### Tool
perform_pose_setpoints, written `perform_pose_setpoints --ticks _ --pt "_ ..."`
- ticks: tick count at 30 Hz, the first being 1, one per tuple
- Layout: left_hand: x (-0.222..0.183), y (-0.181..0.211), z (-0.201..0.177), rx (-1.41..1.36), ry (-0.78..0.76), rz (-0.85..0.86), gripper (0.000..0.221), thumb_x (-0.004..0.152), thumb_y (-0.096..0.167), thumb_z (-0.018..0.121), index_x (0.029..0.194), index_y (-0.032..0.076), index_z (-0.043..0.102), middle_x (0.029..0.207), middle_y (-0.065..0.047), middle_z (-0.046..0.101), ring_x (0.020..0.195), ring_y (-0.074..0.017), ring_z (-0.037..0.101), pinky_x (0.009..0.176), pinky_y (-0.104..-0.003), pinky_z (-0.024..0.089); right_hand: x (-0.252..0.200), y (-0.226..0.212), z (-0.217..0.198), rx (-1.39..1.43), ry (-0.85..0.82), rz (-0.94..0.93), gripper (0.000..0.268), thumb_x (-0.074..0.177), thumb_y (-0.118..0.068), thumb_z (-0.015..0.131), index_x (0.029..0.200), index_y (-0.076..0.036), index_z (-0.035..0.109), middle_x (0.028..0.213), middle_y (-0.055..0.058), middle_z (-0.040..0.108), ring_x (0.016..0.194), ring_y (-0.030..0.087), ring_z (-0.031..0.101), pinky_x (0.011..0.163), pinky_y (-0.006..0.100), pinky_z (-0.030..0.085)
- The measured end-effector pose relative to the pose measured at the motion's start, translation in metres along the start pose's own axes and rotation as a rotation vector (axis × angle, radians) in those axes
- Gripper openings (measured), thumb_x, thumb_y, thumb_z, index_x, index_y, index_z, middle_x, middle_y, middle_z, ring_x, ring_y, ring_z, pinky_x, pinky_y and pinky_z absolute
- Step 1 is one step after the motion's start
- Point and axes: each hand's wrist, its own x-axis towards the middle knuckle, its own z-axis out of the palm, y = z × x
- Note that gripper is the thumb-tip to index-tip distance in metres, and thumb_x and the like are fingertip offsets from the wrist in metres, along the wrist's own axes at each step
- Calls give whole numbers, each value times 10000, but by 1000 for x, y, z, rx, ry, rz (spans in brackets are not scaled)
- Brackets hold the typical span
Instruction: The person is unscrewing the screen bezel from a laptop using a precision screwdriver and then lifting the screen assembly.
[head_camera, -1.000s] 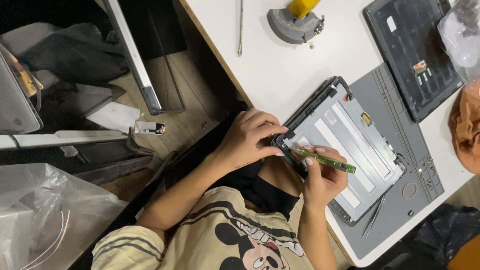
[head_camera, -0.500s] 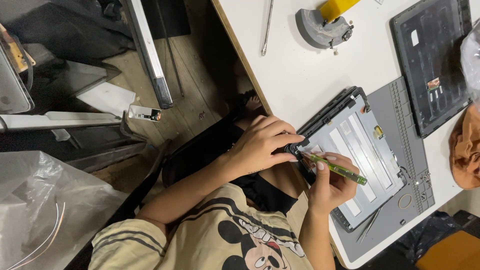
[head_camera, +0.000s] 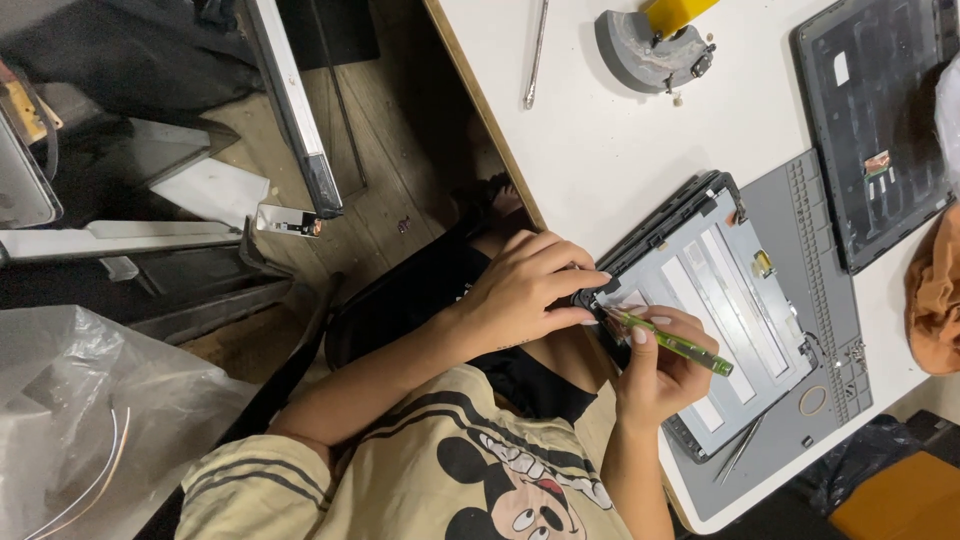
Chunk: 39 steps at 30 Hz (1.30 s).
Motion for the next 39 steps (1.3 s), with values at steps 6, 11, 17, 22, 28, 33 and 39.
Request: perform_pose_setpoints --ticks 6,11,17,22,28,33,39 --pt "18 3 -10 -134 18 -13 119 984 233 756 1095 192 747 1088 49 661 1065 -176 632 888 -366 488 15 -19 1 -40 -180 -39 202 935 7 793 982 72 607 890 205 649 890 428 749 798 477 596" --pt "52 31 -26 -406 -32 67 130 1048 195 691 1152 231 760 1108 65 715 1095 -175 679 934 -349 515 21 7 -30 -81 -359 -58 169 944 -63 801 989 33 669 843 172 661 787 342 701 723 430 533" --pt "71 40 0 -484 -118 284 129 1059 272 688 1149 303 775 1101 131 758 1123 -126 705 961 -316 510 28 29 -57 -324 -559 145 130 950 -77 621 997 -15 725 848 197 723 611 356 537 612 446 482" --pt "82 38 6 -485 -129 342 70 996 294 728 999 288 798 908 133 770 1008 -103 707 927 -304 490 29 29 -50 -316 -620 146 130 947 -88 612 992 -25 717 845 179 712 619 339 539 615 435 483" --pt "87 43 8 -390 -25 408 82 939 240 746 866 257 780 674 111 674 887 -110 637 919 -293 490 33 35 -41 -301 -698 149 131 943 -100 602 987 -36 708 843 158 699 628 319 541 619 423 485" --pt "82 52 12 -264 85 439 67 934 213 737 868 198 741 631 64 581 835 -162 568 910 -313 512 28 46 -37 -298 -740 175 131 940 -110 593 983 -46 700 840 140 688 635 303 542 622 412 486" --pt "72 62 22 -12 330 523 154 995 106 656 855 53 693 722 -42 595 825 -211 584 874 -363 545 -14 169 -54 -290 -802 187 132 937 -122 582 977 -57 690 838 119 675 644 282 544 626 399 487"
